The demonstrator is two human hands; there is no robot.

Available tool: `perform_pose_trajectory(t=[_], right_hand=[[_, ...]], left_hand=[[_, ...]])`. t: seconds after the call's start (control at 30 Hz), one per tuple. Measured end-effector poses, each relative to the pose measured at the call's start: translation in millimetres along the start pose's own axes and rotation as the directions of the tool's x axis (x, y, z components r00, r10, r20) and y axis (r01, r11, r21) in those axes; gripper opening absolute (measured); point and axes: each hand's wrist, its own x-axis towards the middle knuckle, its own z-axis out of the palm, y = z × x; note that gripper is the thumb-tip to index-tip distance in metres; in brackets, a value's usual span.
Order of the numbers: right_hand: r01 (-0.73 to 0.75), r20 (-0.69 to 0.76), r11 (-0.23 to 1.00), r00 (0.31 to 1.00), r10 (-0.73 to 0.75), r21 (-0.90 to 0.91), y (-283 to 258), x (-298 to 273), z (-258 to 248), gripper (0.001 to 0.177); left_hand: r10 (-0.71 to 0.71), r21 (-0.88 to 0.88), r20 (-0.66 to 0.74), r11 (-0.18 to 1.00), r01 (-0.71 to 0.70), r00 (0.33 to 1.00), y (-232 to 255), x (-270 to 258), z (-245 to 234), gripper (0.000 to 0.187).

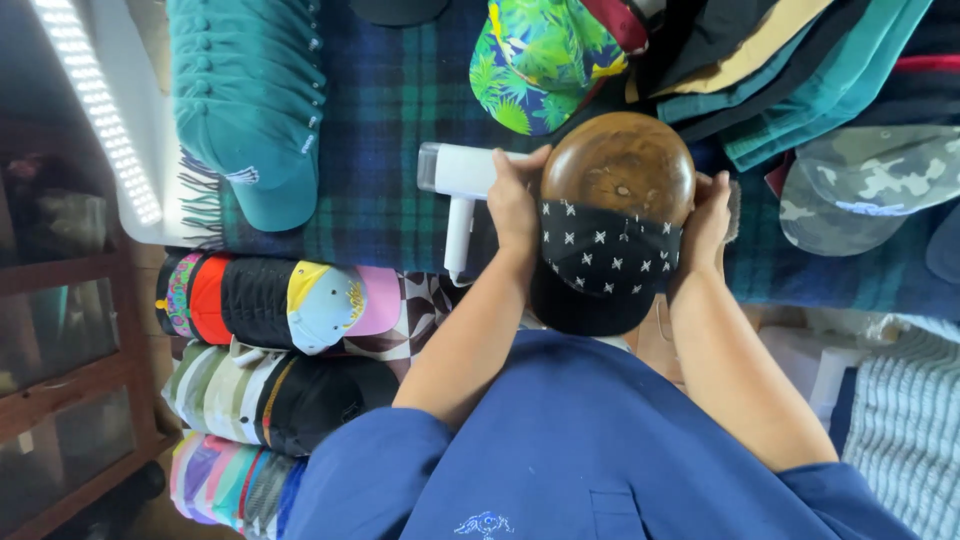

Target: Cleaning and shaping various baseball caps using a brush, hair dryer, and a wooden head form.

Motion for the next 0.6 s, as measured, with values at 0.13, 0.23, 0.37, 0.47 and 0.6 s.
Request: perform_pose_trajectory(t=[0.13, 0.23, 0.37, 0.47, 0.6], right_hand=[[-0.358, -0.016, 0.921, 0.931, 0.365, 0.156, 66, -11, -28, 0.048], [-0.57, 0.173, 0.724, 0.817, 0.55, 0.389, 26, -74, -24, 0.049], [-0.59, 0.383, 0.717, 0.801, 0.461, 0.371, 77, -64, -67, 0.054], [-0.516, 0.466, 0.795, 0.816, 0.343, 0.318, 93, -81, -84, 0.06], [-0.461, 0.556, 0.857, 0.785, 0.273, 0.23, 137, -75, -100, 0.059]], left_hand=[[-0.132, -0.15, -0.113, 0.982, 0.115, 0.985, -5, -43, -19, 0.062], [-0.352, -0.178, -0.005, 0.921, 0.346, 0.936, -54, -52, -53, 0.074], [-0.417, -0.216, 0.257, 0.854, 0.473, 0.872, -143, -54, -95, 0.087], [-0.405, -0.103, 0.292, 0.887, 0.45, 0.866, -167, -75, -106, 0.089], [-0.307, 0.048, 0.321, 0.95, 0.308, 0.896, -156, -98, -88, 0.084]])
